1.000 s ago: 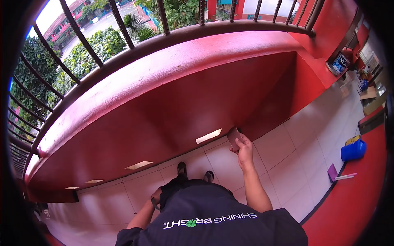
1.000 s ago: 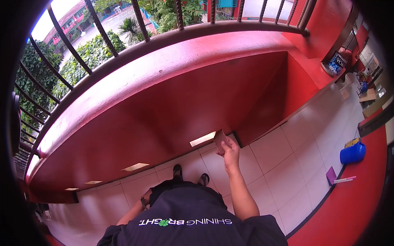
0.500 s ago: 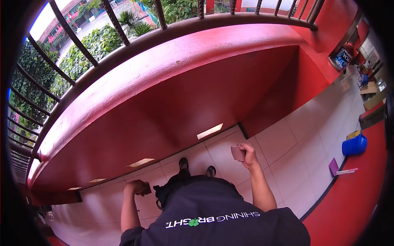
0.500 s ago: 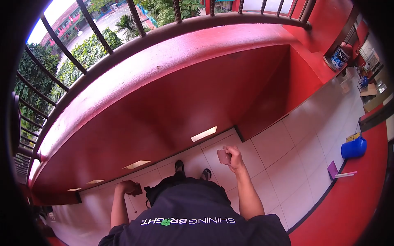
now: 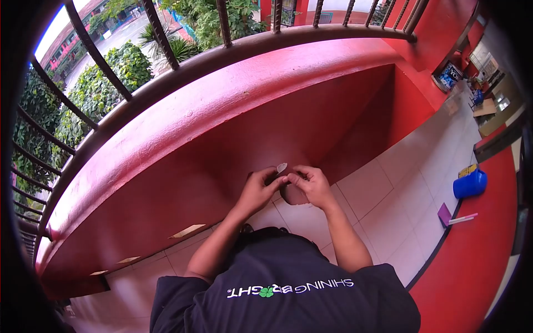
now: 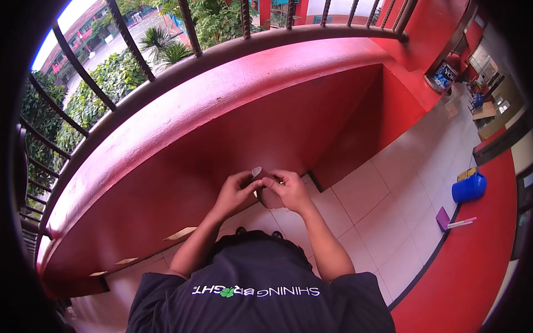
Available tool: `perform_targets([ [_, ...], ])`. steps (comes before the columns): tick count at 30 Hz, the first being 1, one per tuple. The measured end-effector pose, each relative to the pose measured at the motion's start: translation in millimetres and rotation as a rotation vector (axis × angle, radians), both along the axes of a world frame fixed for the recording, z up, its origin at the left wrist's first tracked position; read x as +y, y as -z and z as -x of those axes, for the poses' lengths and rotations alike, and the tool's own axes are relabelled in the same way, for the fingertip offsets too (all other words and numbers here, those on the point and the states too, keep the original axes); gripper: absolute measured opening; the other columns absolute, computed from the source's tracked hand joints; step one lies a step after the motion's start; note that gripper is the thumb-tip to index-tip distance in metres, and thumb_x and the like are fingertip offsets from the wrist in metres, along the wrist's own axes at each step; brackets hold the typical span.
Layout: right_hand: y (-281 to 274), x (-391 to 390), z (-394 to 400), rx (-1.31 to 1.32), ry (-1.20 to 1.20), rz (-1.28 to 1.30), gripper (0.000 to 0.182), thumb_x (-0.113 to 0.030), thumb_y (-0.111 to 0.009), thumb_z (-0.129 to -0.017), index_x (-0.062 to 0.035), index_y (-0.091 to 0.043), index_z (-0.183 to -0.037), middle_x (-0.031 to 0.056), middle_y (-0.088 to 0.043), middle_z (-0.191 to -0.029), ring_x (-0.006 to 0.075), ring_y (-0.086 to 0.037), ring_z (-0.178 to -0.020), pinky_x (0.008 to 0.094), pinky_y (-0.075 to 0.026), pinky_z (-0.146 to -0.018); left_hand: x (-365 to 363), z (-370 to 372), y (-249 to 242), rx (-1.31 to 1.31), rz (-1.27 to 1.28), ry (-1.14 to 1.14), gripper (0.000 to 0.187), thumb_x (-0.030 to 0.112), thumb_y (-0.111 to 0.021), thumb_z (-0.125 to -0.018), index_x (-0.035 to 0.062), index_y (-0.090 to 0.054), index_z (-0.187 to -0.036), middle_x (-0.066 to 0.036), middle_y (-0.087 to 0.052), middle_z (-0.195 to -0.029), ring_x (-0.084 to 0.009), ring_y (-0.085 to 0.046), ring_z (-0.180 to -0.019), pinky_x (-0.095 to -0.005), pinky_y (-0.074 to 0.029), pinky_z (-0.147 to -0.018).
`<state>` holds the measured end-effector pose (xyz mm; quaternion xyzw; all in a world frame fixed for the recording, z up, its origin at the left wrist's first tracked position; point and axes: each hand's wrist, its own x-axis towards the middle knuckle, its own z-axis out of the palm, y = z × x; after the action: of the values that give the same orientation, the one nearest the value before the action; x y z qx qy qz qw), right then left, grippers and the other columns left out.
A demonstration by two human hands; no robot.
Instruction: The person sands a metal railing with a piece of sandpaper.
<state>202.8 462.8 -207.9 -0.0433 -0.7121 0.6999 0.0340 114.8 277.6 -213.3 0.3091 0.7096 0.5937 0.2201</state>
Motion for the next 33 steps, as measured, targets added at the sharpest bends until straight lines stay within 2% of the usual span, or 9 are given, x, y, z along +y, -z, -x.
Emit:
perform_targets([
  [7, -35.3, -14.7, 24.8, 0.146, 0.378, 0.359, 0.026, -0.026, -0.068, -0.103, -0.0009, -0.073, -0.108, -0.0001, -0.071, -0.093, 0.0068, -0.06, -0.08, 0.0238, -0.049, -0.074, 22.9, 6.7, -7.7, -0.103, -0.401, 0.039, 0.051, 0.024, -0.08, -0.092, -0.0032, -0.056, -0.129, -0.015, -0.068, -0.116, -0.0204, -0.072, -0.093, -0.0322, -0.059, -0.08],
  [9, -29.9, -23.6, 27.7, 0.168, 0.383, 0.326, 0.027, -0.026, -0.067, -0.103, -0.0013, -0.073, -0.11, 0.0003, -0.071, -0.095, 0.0065, -0.061, -0.087, 0.0242, -0.049, -0.077, 12.7, 9.3, -7.3, -0.482, -0.148, 0.196, 0.051, 0.027, -0.08, -0.093, -0.0027, -0.057, -0.127, -0.014, -0.068, -0.114, -0.0222, -0.072, -0.096, -0.0313, -0.059, -0.079],
  [12, -16.2, -32.8, 31.9, 0.232, 0.505, 0.358, 0.025, -0.025, -0.065, -0.104, -0.0017, -0.071, -0.111, 0.0012, -0.072, -0.102, 0.0071, -0.061, -0.094, 0.0247, -0.049, -0.079, -5.5, 18.7, 14.9, -0.464, -0.169, 0.117, 0.046, 0.026, -0.075, -0.096, -0.0034, -0.056, -0.126, -0.012, -0.068, -0.112, -0.0208, -0.07, -0.098, -0.0326, -0.059, -0.079],
  [16, 59.4, -5.5, 9.3, 0.074, 1.086, -0.294, 0.021, -0.021, -0.06, -0.106, -0.002, -0.066, -0.114, 0.0077, -0.071, -0.107, 0.0183, -0.066, -0.1, 0.0334, -0.052, -0.087, -31.6, 32.4, 18.9, -0.368, -0.191, 0.055, 0.036, 0.02, -0.071, -0.098, -0.0036, -0.057, -0.121, -0.009, -0.065, -0.107, -0.0178, -0.066, -0.096, -0.032, -0.059, -0.08],
  [19, 197.3, -2.8, -71.1, -0.156, 0.865, -1.164, 0.026, -0.019, -0.057, -0.104, -0.0057, -0.064, -0.125, 0.0222, -0.074, -0.102, 0.0403, -0.067, -0.106, 0.0448, -0.053, -0.093, -49.2, 47.2, 35.5, -0.306, -0.174, 0.129, 0.034, 0.015, -0.069, -0.099, -0.0029, -0.056, -0.125, -0.009, -0.064, -0.113, -0.0171, -0.064, -0.102, -0.0321, -0.058, -0.083],
  [21, 215.9, -40.5, -120.0, -0.796, 0.75, -0.631, 0.03, -0.019, -0.054, -0.103, -0.0038, -0.068, -0.125, 0.0264, -0.074, -0.101, 0.0442, -0.067, -0.107, 0.0465, -0.054, -0.094, -53.8, 46.3, 31.7, -0.509, -0.195, 0.106, 0.037, 0.013, -0.069, -0.098, -0.0018, -0.055, -0.129, -0.009, -0.063, -0.119, -0.0171, -0.063, -0.107, -0.0333, -0.058, -0.085],
  [23, 220.2, -77.2, -160.3, -0.962, 0.57, -0.701, 0.035, -0.02, -0.056, -0.102, -0.004, -0.066, -0.131, 0.0255, -0.073, -0.108, 0.0441, -0.069, -0.106, 0.0462, -0.056, -0.092, -59.1, 45.6, 40.2, -0.509, -0.176, 0.117, 0.038, 0.013, -0.07, -0.098, -0.0013, -0.055, -0.129, -0.009, -0.063, -0.12, -0.0172, -0.063, -0.108, -0.0339, -0.058, -0.085],
  [26, 285.4, -89.5, -211.3, -0.629, 0.456, -0.551, 0.045, -0.021, -0.06, -0.1, -0.0079, -0.059, -0.142, 0.0224, -0.074, -0.113, 0.0378, -0.072, -0.107, 0.0448, -0.058, -0.089, -62.8, 53.4, 52.3, -0.507, -0.148, 0.108, 0.039, 0.013, -0.071, -0.097, -0.0007, -0.056, -0.13, -0.009, -0.063, -0.121, -0.017, -0.064, -0.108, -0.0338, -0.057, -0.086],
  [33, 145.5, -75.4, -173.0, -0.96, 0.213, -0.191, 0.048, -0.021, -0.067, -0.09, -0.0092, -0.061, -0.136, 0.0133, -0.075, -0.11, 0.0288, -0.073, -0.105, 0.042, -0.062, -0.081, -66.4, 48.9, 60.6, -0.528, -0.149, 0.083, 0.036, 0.012, -0.072, -0.096, -0.0001, -0.058, -0.127, -0.006, -0.064, -0.115, -0.0153, -0.063, -0.103, -0.0318, -0.055, -0.084],
])
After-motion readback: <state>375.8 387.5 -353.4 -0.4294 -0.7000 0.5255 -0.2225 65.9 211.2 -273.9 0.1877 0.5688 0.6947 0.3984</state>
